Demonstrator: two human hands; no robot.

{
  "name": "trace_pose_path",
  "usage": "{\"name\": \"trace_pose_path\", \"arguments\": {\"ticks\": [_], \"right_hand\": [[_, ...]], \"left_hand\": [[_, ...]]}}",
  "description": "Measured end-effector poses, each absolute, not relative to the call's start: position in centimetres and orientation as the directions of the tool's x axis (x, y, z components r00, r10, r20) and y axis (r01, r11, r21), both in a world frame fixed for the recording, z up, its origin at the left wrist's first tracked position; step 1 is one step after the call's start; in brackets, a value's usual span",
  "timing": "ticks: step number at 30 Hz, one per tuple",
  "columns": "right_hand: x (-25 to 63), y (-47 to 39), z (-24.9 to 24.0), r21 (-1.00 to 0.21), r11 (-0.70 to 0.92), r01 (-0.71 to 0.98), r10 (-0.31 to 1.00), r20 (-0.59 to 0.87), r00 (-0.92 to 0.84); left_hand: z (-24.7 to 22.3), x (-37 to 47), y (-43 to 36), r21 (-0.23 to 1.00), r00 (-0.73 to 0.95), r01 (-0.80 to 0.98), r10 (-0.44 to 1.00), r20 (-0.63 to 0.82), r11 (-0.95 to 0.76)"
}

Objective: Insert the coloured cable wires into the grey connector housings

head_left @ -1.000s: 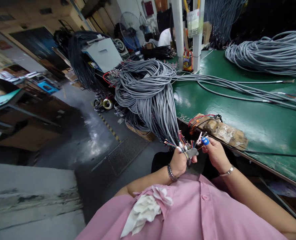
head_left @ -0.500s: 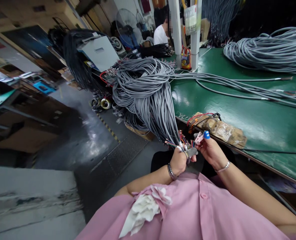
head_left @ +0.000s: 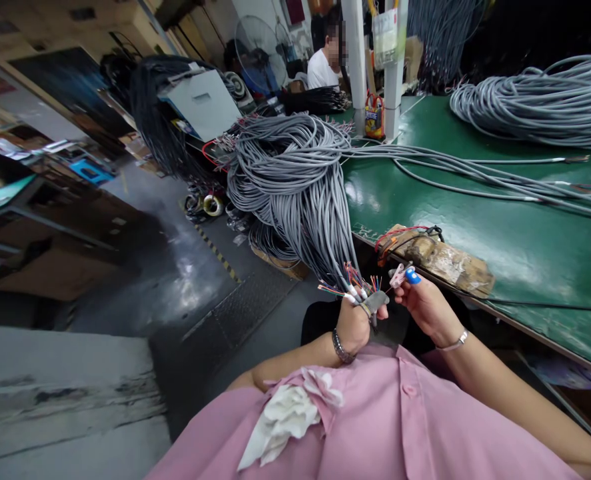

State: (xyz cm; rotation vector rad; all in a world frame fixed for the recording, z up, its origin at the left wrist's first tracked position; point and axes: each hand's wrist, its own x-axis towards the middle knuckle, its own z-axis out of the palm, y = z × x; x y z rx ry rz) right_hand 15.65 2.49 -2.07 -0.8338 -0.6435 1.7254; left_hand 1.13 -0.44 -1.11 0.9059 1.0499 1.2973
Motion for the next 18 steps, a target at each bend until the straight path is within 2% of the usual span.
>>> {"name": "trace_pose_path", "arguments": {"ticks": [5,12,18], "right_hand": [[15.5,2.9,-2.6,-0.675,-0.361,-0.643,0.931,-0.301,-0.207],[14.9,3.4,-3.2,-0.609,-0.309,-0.731,0.935,-0.337,-0.114],[15.2,2.9,-3.4,-0.564,-0.363,-0.742,0.926,-0.309,-0.218]], "left_hand": [[-0.9,1.7,0.0,0.952,-0.054,-0.292,0.993,-0.110,0.089],[-1.6,1.7,0.1,0.967,-0.032,-0.244,0.995,-0.090,0.079],[-1.5,1.4,-0.4,0.967,-0.018,-0.241,0.996,-0.088,0.082]]}}
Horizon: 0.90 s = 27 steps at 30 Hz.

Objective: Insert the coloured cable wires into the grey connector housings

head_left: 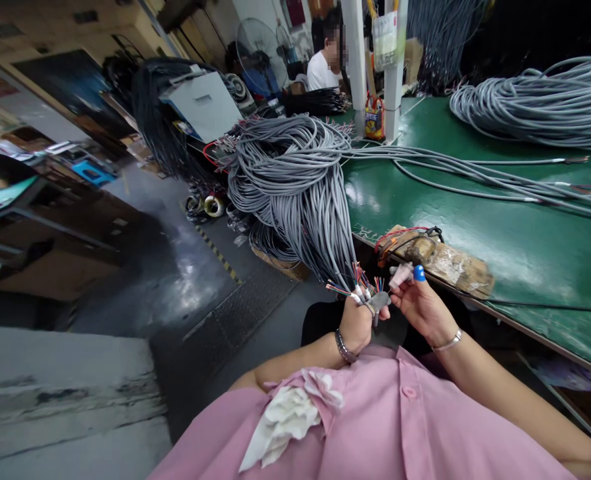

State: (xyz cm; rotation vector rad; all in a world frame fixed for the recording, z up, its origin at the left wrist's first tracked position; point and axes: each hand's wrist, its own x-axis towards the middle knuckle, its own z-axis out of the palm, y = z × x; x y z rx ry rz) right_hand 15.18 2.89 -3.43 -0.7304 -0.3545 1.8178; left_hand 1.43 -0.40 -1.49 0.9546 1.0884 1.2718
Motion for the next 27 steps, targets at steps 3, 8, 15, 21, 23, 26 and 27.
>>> {"name": "trace_pose_path", "arguments": {"ticks": [3,8,15,21,23,26,27], "right_hand": [[16.0,2.7,-3.9,-0.544,-0.407,-0.734,0.908,-0.331,-0.258],[17.7,2.1,-5.3,-0.656,-0.392,-0.645,0.916,-0.341,-0.210],[19.7,0.0,-6.1,-0.792,-0.363,-0.491,0.931,-0.331,-0.155],[19.6,-2.0,-6.2,-0.853,-0.365,-0.374,0.931,-0.339,-0.136],[19.3,-2.5,-6.2,-0.872,-0.361,-0.331,0.932,-0.329,-0.151],[18.3,-3.2,-6.3,-0.907,-0.362,-0.213,0.920,-0.312,-0.236],[17.9,-3.3,-6.5,-0.922,-0.355,-0.155,0.910,-0.303,-0.282]], "left_hand": [[-1.8,0.8,-0.7,0.969,0.007,-0.225,0.994,-0.105,0.104],[-4.0,0.0,-0.3,0.976,0.180,-0.129,0.972,-0.152,0.176],[-7.6,0.2,-0.1,0.955,0.340,-0.103,0.912,-0.229,0.278],[-6.0,-1.4,-1.0,0.931,0.301,-0.278,0.942,-0.148,0.235],[-5.0,-2.5,-1.6,0.914,0.317,-0.306,0.934,-0.166,0.266],[-3.9,-4.3,-2.5,0.898,0.310,-0.333,0.933,-0.185,0.289],[-3.5,-4.8,-2.8,0.894,0.302,-0.348,0.936,-0.179,0.283]]}}
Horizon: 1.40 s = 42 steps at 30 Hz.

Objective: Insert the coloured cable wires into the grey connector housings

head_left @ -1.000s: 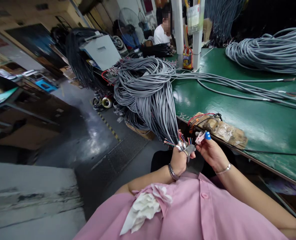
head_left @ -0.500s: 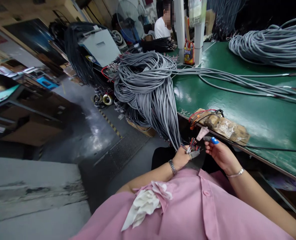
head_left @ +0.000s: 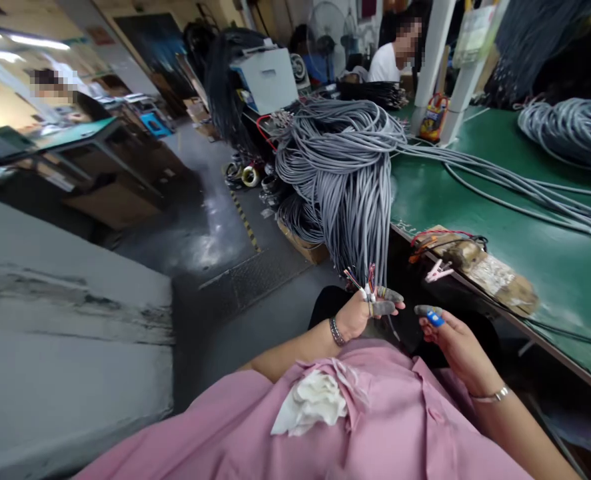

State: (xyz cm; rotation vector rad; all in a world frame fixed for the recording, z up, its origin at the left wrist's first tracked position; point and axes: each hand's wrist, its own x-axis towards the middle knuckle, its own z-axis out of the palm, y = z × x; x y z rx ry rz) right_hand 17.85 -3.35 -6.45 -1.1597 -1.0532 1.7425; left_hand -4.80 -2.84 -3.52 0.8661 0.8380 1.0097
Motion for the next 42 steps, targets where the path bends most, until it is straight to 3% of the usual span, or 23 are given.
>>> {"name": "trace_pose_path", "arguments": {"ticks": [4,7,10,12,16,19,23,30,36,42], "right_hand": [[15.9,-3.1,-8.3,-0.959,-0.256,0.123,0.836,-0.284,-0.469],[14.9,-2.0,-10.8,-0.919,-0.175,0.355,0.719,-0.365,-0.591],[14.9,-0.9,-12.8,-0.798,-0.024,0.603,0.713,-0.436,-0.549],[15.1,-0.5,-13.0,-0.763,0.009,0.646,0.750,-0.422,-0.509],[15.2,-1.0,-10.2,-0.895,0.032,0.444,0.862,-0.200,-0.465],[14.7,-2.2,-6.0,-0.962,0.107,0.251,0.950,0.025,-0.310],[13.5,-4.2,-0.7,-0.963,0.242,0.114,0.929,0.196,-0.314],[12.5,-4.6,0.6,-0.948,0.278,0.158,0.906,0.204,-0.372],[13.3,-4.0,0.2,-0.988,0.152,0.041,0.906,0.123,-0.404],[13.0,-3.5,1.6,-0.942,0.309,0.132,0.871,0.224,-0.437]], "left_hand": [[-2.1,-6.2,-3.7,0.858,0.315,-0.432,0.938,-0.145,0.278],[-1.0,-6.6,-4.2,0.829,0.360,-0.478,0.926,-0.116,0.290],[-0.1,-6.6,-4.6,0.822,0.393,-0.488,0.915,-0.091,0.292],[0.3,-6.5,-4.9,0.832,0.395,-0.475,0.915,-0.089,0.286],[0.4,-6.3,-4.9,0.860,0.382,-0.436,0.920,-0.092,0.267],[-0.4,-5.6,-4.3,0.866,0.357,-0.419,0.927,-0.118,0.272],[-1.7,-3.9,-4.0,0.881,0.339,-0.401,0.934,-0.112,0.251],[-2.1,-2.6,-4.5,0.923,0.411,-0.305,0.906,-0.097,0.237],[-2.2,-2.3,-3.9,0.880,0.508,-0.357,0.856,-0.099,0.313],[-3.0,-2.3,-3.3,0.925,0.478,-0.272,0.871,-0.111,0.267]]}}
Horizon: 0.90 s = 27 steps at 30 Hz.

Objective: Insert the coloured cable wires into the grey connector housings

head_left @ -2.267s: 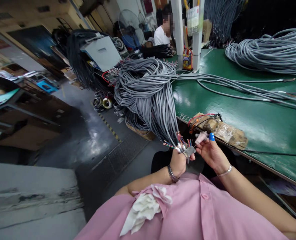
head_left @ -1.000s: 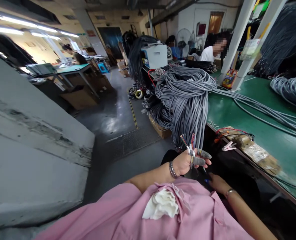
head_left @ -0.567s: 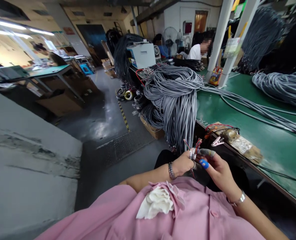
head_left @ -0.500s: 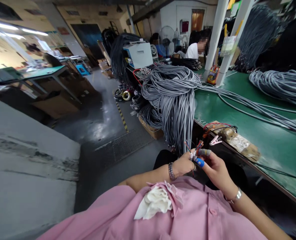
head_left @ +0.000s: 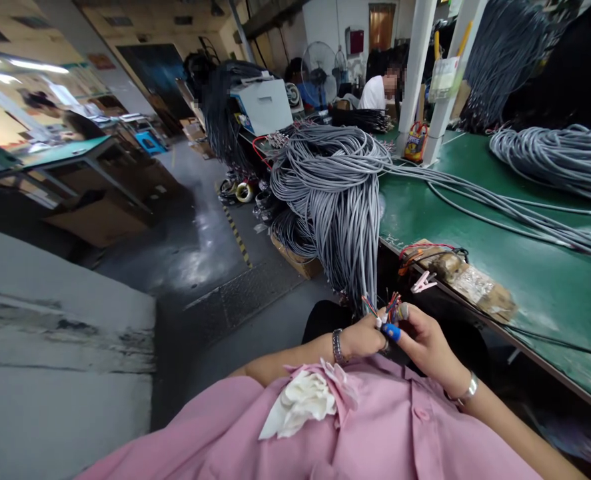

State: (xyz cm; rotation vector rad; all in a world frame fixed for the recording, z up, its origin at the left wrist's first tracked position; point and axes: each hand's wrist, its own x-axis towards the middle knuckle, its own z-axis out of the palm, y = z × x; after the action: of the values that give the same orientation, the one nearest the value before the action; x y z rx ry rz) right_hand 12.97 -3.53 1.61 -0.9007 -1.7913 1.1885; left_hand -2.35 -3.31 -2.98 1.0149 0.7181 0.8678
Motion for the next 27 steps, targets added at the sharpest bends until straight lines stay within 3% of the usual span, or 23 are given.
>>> {"name": "trace_pose_path", "arguments": {"ticks": [5,8,12,16,19,22,27], "right_hand": [[14.7,-3.5,1.5,-0.926,0.333,0.175,0.899,0.256,-0.356],[16.8,-3.7,1.0,-0.949,0.283,0.141,0.934,0.240,-0.264],[18.9,-3.9,-0.1,-0.973,0.205,0.109,0.970,0.187,-0.156],[18.4,-4.0,-1.5,-0.988,0.123,0.096,0.983,0.108,-0.150],[16.6,-3.7,-1.9,-0.994,0.081,0.067,0.959,0.059,-0.277],[15.1,-3.3,-1.5,-0.999,0.032,0.003,0.929,0.028,-0.369],[14.9,-3.0,-1.0,-0.991,-0.096,-0.090,0.934,-0.058,-0.354]], "left_hand": [[-1.0,-3.9,-3.7,0.904,0.577,-0.309,0.814,-0.069,0.296],[-0.3,-6.2,-4.2,0.904,0.423,-0.370,0.905,-0.041,0.214],[-0.7,-10.0,-4.8,0.916,0.265,-0.348,0.958,-0.108,0.200],[-0.8,-11.1,-4.6,0.942,0.134,-0.312,0.987,-0.090,0.128],[-0.4,-8.8,-4.0,0.973,0.216,-0.207,0.975,-0.055,0.101],[0.0,-5.5,-3.3,0.994,0.415,-0.048,0.907,-0.068,0.096],[0.2,-2.7,-2.8,0.987,0.547,0.092,0.822,-0.160,0.131]]}}
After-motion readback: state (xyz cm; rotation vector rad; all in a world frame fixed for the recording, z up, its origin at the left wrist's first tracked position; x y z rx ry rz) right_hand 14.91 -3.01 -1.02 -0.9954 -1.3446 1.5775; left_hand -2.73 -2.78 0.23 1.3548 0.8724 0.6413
